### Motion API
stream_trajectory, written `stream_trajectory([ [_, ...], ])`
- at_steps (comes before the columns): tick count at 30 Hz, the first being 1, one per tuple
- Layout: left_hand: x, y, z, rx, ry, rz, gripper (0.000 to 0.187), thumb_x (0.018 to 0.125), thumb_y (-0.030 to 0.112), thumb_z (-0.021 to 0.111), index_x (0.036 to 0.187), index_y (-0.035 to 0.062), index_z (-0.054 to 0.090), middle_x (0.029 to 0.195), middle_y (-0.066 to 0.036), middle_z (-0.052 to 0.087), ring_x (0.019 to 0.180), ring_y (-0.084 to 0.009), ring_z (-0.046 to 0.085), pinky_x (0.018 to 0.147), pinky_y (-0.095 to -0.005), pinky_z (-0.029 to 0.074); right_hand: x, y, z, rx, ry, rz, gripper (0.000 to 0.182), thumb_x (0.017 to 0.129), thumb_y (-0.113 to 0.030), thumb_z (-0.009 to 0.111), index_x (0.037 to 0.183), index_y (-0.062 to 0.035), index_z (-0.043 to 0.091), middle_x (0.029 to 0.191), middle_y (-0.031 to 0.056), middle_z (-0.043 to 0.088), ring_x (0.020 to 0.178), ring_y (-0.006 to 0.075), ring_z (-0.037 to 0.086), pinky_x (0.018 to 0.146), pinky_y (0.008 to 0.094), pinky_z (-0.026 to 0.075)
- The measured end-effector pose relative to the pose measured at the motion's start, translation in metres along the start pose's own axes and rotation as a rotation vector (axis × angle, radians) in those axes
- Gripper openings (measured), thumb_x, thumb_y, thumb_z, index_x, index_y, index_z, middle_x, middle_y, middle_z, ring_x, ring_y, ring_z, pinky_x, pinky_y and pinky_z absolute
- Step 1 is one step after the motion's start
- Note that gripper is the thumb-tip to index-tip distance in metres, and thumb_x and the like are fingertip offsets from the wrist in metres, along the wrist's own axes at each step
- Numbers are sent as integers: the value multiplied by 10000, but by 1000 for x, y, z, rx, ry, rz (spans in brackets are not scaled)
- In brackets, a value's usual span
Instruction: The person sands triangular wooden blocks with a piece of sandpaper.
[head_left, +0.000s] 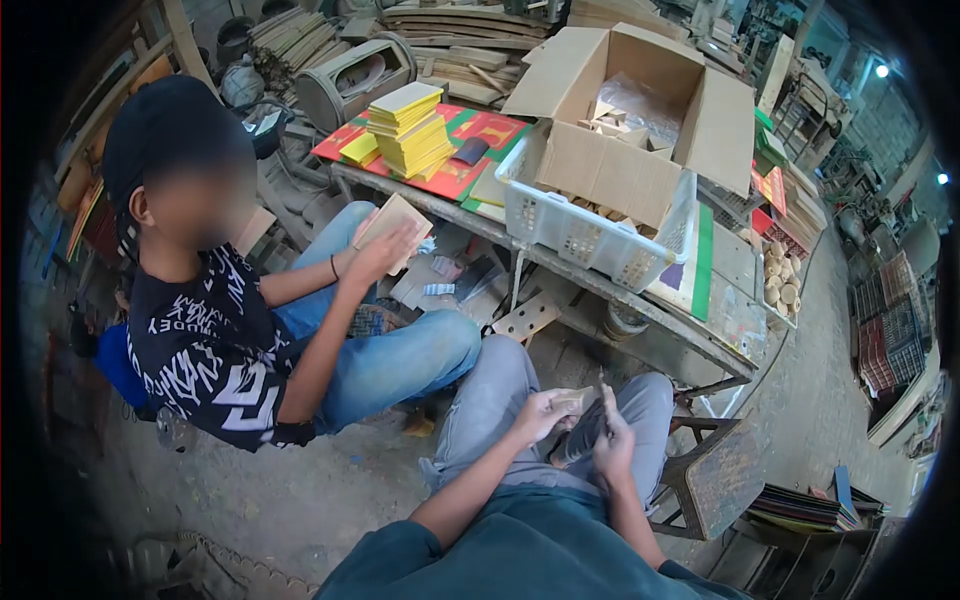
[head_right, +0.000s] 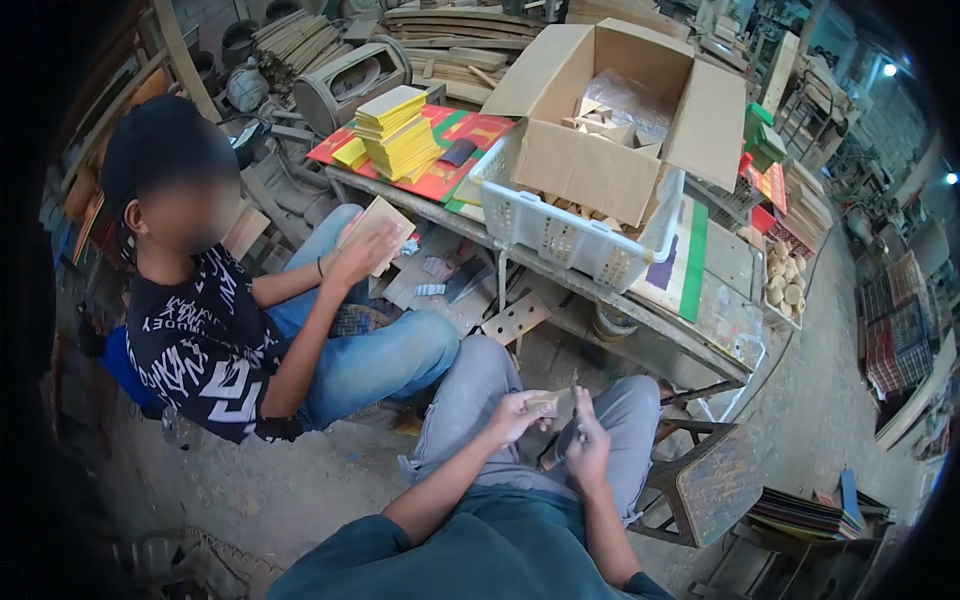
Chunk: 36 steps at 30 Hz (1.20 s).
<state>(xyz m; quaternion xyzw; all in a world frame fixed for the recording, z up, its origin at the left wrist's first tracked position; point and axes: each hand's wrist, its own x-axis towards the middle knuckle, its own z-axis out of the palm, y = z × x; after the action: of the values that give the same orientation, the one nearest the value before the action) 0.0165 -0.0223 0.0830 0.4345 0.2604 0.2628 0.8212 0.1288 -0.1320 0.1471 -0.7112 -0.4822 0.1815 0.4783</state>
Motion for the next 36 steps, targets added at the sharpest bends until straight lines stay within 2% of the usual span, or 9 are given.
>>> stream_trajectory([
  [1,-5,4,4,-2,6,-2,252,915,124,601,1127,-13,596,802,-14,626,648,-63,551,602,-212,461,0,-11,5,-17,-52,-150,598,706,152,407,1285,32,499,1326,258,474,1336,324,372,1106,364,256],
  [4,-24,9,6,-116,5,37,333,927,135,585,1210,-37,549,858,-45,630,675,-92,566,602,-226,470,-2,-27,17,-164,-88,-227,742,598,160,470,1321,-3,474,1346,228,471,1329,344,378,1117,445,235],
  [11,-48,35,3,-164,373,157,254,916,15,521,1156,-46,579,862,-45,644,668,-69,567,598,-208,460,9,-69,25,-163,-231,-331,686,625,143,555,1290,-20,516,1340,202,485,1306,304,415,1111,428,260],
  [18,-58,78,4,-304,209,211,317,931,118,575,1169,-84,525,859,-74,614,680,-114,547,609,-239,452,30,-91,26,-64,-189,-398,652,644,139,538,1278,-12,522,1355,185,476,1306,327,408,1105,428,272],
  [23,-81,108,7,-222,-15,299,353,899,89,608,1182,-100,517,921,-113,633,717,-126,565,627,-251,461,79,-30,-4,-132,-66,-188,553,728,151,435,1267,43,500,1234,177,593,1219,256,524,1016,333,386],
  [27,-74,102,-7,-82,-18,230,315,864,60,642,1124,-89,543,920,-125,648,735,-127,587,642,-251,472,47,-69,-12,869,-265,476,265,954,-139,522,1178,-11,582,1013,30,641,955,96,586,760,253,460],
  [29,-66,92,-10,-124,26,167,264,859,57,650,1071,-73,563,916,-120,648,762,-123,597,658,-257,480,34,-99,-15,820,-357,568,289,942,-155,568,1180,8,574,1077,37,641,992,105,581,869,262,470],
  [32,-63,87,-4,-219,45,204,287,870,87,649,1093,-52,532,975,-114,626,848,-143,605,690,-272,491,23,-86,8,715,-134,260,316,894,-128,641,1157,37,581,1049,45,654,946,92,587,844,261,479],
  [36,-66,83,16,-369,96,192,394,889,133,636,1189,-18,431,1086,-132,579,953,-200,602,743,-314,507,27,-94,3,726,-138,339,296,853,-81,684,1105,58,615,1010,56,670,894,82,590,808,250,483],
])
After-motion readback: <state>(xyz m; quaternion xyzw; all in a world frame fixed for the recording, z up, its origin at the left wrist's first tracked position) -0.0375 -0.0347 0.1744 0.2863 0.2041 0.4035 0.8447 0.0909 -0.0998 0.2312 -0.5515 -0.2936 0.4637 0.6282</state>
